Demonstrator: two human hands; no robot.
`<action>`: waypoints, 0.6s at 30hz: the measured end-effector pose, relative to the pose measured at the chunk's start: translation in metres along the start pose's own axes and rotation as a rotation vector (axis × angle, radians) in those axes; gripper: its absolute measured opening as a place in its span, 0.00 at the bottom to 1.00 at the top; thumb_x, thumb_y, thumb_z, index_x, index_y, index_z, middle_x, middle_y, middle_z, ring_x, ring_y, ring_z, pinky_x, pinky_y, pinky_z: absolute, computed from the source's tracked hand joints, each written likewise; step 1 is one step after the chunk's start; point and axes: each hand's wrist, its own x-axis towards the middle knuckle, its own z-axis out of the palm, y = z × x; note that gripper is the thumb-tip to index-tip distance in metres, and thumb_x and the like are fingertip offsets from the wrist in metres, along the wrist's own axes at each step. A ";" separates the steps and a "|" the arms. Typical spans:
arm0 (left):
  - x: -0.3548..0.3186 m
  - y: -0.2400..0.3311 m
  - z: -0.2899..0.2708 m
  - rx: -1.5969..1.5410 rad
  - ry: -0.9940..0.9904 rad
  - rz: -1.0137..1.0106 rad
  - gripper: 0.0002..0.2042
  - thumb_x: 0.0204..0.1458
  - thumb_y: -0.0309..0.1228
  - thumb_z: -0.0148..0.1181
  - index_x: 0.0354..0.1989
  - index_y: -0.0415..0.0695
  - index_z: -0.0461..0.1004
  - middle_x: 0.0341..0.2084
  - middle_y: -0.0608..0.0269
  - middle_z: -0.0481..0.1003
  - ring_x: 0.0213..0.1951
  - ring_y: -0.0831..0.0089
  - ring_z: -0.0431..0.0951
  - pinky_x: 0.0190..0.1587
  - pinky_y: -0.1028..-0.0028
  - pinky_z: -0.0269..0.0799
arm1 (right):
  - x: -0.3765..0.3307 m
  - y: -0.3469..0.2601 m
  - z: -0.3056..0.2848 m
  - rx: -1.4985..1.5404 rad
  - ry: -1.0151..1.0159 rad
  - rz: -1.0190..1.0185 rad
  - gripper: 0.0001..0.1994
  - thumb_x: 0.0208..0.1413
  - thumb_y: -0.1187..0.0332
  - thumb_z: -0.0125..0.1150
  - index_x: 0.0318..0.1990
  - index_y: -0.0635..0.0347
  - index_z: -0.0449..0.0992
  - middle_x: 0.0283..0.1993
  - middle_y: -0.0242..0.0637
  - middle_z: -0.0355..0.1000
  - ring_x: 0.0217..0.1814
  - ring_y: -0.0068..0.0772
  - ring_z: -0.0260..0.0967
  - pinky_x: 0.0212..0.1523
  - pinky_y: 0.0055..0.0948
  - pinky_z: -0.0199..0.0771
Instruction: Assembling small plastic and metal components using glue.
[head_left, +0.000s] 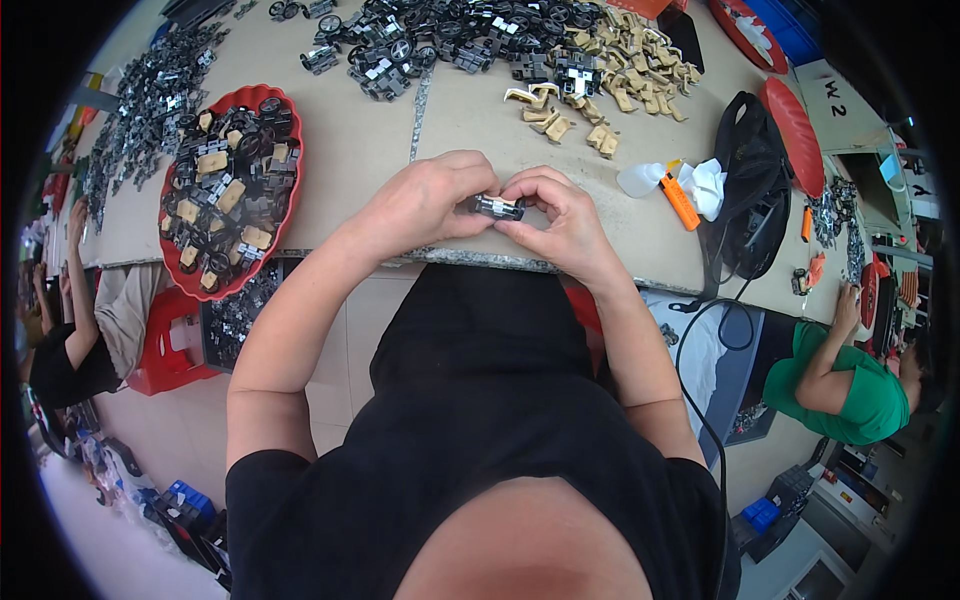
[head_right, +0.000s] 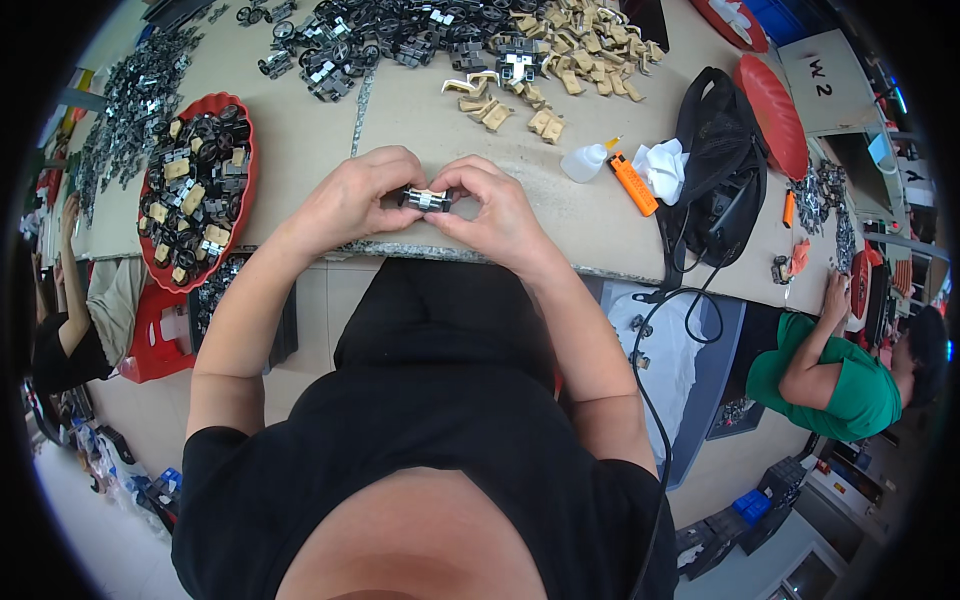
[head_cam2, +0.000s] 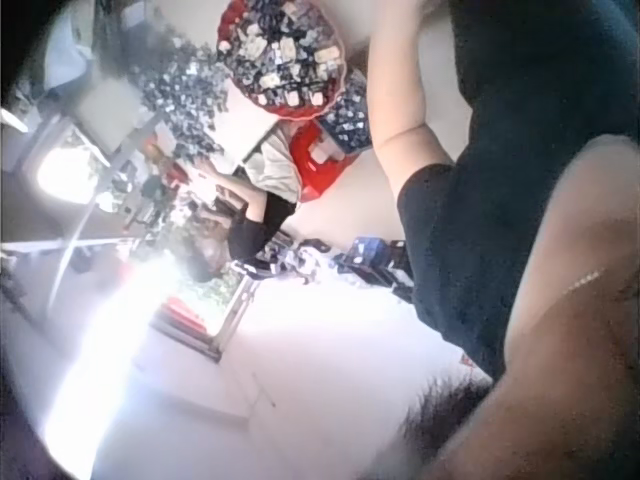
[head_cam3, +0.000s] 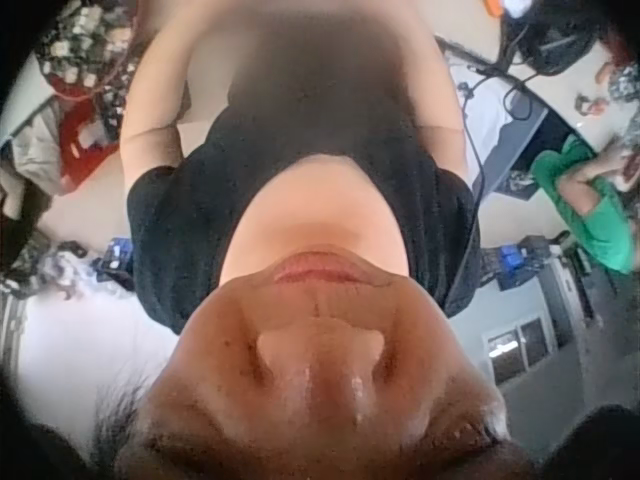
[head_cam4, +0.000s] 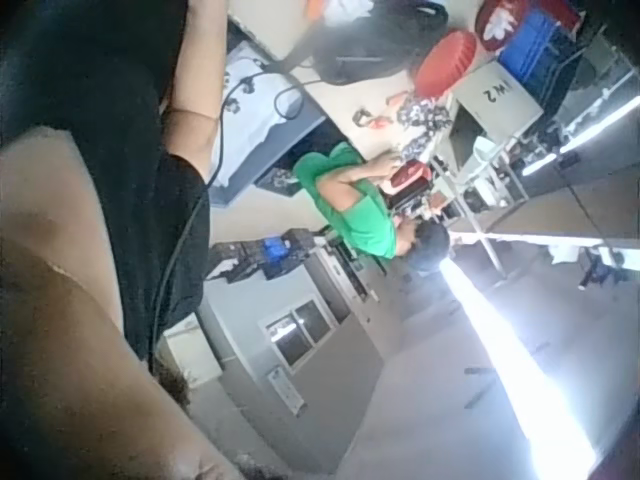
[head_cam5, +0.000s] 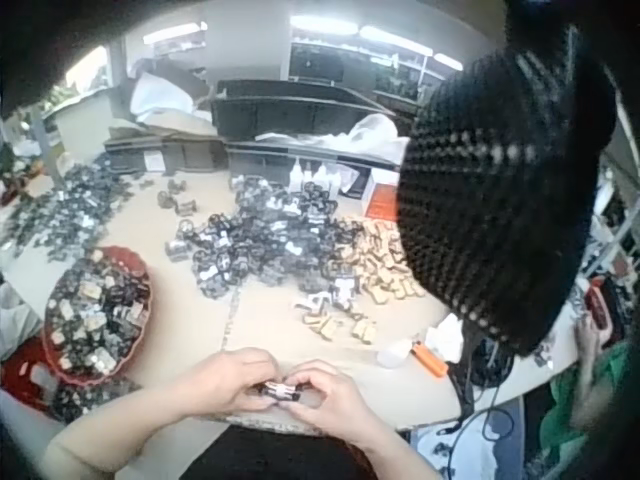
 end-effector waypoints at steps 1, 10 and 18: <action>-0.001 -0.003 0.002 -0.026 0.012 0.013 0.10 0.36 0.26 0.61 0.29 0.40 0.70 0.28 0.60 0.70 0.34 0.62 0.72 0.34 0.69 0.69 | 0.000 -0.002 0.000 -0.010 -0.015 0.017 0.12 0.38 0.78 0.65 0.34 0.66 0.72 0.37 0.37 0.68 0.38 0.26 0.68 0.41 0.23 0.70; -0.002 -0.014 0.006 -0.078 0.045 0.167 0.13 0.33 0.23 0.63 0.31 0.38 0.71 0.29 0.59 0.71 0.34 0.62 0.71 0.35 0.71 0.69 | 0.000 -0.011 0.000 -0.163 -0.028 -0.124 0.11 0.38 0.80 0.63 0.32 0.67 0.70 0.35 0.39 0.68 0.37 0.30 0.68 0.38 0.25 0.70; -0.004 -0.012 0.006 -0.056 0.053 0.217 0.11 0.34 0.23 0.62 0.29 0.38 0.71 0.28 0.59 0.71 0.33 0.62 0.72 0.34 0.70 0.69 | 0.000 -0.011 0.000 -0.165 -0.046 -0.146 0.11 0.38 0.80 0.62 0.31 0.66 0.70 0.36 0.39 0.68 0.38 0.32 0.68 0.39 0.26 0.69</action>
